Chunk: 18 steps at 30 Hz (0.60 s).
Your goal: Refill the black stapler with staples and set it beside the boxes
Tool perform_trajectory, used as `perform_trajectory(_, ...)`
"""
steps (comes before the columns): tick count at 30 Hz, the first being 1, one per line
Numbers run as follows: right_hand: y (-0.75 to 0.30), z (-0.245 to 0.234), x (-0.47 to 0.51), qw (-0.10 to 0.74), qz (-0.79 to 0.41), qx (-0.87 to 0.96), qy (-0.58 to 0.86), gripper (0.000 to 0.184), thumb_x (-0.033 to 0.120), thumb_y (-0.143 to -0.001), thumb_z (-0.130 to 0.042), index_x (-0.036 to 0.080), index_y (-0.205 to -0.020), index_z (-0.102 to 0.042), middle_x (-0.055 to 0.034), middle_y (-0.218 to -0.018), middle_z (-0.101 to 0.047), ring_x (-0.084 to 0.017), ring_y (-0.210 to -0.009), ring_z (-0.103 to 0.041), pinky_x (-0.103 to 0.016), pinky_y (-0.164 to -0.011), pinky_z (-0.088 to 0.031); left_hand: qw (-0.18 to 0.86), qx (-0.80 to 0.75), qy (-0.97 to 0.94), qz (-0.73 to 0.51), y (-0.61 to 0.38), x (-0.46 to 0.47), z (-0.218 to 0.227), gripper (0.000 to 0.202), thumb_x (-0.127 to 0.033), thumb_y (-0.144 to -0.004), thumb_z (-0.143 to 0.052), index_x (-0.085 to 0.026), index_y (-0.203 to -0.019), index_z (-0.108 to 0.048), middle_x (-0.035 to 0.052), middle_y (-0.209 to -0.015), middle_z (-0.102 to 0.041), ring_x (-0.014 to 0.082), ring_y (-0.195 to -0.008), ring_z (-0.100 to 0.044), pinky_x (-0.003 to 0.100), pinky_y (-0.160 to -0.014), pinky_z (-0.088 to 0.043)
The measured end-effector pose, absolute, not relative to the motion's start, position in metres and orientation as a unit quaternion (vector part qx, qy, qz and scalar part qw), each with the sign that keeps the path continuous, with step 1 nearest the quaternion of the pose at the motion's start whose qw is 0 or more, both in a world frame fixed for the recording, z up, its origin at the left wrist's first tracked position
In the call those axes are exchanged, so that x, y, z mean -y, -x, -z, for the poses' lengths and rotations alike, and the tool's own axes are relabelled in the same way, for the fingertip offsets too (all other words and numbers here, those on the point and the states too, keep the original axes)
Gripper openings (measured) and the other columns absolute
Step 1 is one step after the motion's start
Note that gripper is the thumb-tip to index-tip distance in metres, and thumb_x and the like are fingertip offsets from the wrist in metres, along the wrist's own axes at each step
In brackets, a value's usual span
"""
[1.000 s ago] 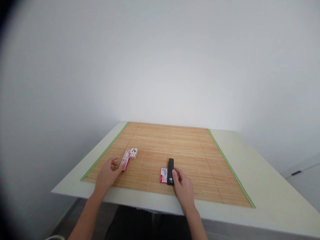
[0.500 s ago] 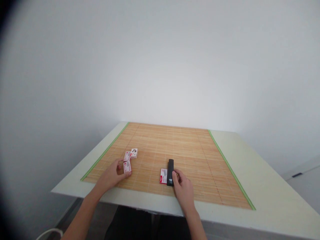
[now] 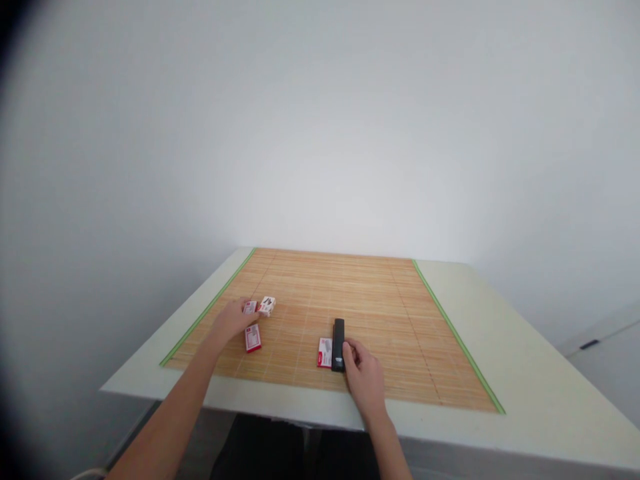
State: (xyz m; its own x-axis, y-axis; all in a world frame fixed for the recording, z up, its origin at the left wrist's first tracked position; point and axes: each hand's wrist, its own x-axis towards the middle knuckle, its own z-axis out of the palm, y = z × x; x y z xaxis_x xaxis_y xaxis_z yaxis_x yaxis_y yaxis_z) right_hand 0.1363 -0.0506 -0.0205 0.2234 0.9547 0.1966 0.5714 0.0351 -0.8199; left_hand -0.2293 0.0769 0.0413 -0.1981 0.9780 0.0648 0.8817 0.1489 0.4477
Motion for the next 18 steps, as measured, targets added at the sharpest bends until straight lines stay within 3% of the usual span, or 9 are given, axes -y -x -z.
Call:
perform_trajectory(4, -0.135, 0.018, 0.051, 0.415, -0.219, 0.585, 0.661, 0.052, 0.061, -0.100, -0.044, 0.024, -0.112, -0.077, -0.0048, -0.081, -0.076, -0.023, -0.070, -0.067, -0.031, -0.066, -0.047, 0.072, -0.737, -0.609, -0.285, 0.196, -0.055, -0.050, 0.060, -0.050, -0.083, -0.068, -0.021, -0.135, -0.060, 0.0132, -0.122, -0.064, 0.0289, -0.105, -0.065, 0.037, -0.086, -0.049)
perform_trajectory(7, -0.135, 0.019, 0.051, 0.416, -0.220, 0.587, 0.659, 0.052, 0.061, -0.100, -0.045, 0.023, -0.113, -0.077, -0.0048, -0.078, -0.075, -0.023, -0.069, -0.067, -0.031, -0.066, -0.047, 0.182, -0.617, -0.691, -0.331, 0.136, -0.027, -0.043, 0.057, -0.039, -0.082, -0.070, -0.025, -0.136, -0.060, 0.0095, -0.124, -0.062, 0.0237, -0.102, -0.066, 0.035, -0.089, -0.051)
perform_trajectory(13, -0.136, 0.020, 0.052, 0.425, -0.230, 0.587, 0.649, 0.051, 0.062, -0.100, -0.047, 0.022, -0.111, -0.077, -0.0042, -0.074, -0.074, -0.022, -0.066, -0.066, -0.031, -0.066, -0.047, 0.320, -0.536, -0.719, -0.305, 0.058, 0.009, -0.010, 0.055, -0.037, -0.076, -0.077, -0.023, -0.127, -0.065, 0.0095, -0.121, -0.061, 0.0266, -0.105, -0.065, 0.039, -0.096, -0.051)
perform_trajectory(18, -0.136, 0.021, 0.051, 0.425, -0.239, 0.585, 0.648, 0.051, 0.062, -0.100, -0.047, 0.022, -0.111, -0.077, -0.0035, -0.071, -0.073, -0.022, -0.064, -0.065, -0.030, -0.063, -0.046, 0.385, -0.469, -0.745, -0.277, 0.077, 0.005, -0.002, 0.095, -0.049, -0.063, -0.089, -0.025, -0.146, -0.052, 0.0114, -0.144, -0.048, 0.0323, -0.126, -0.058, 0.043, -0.108, -0.048)
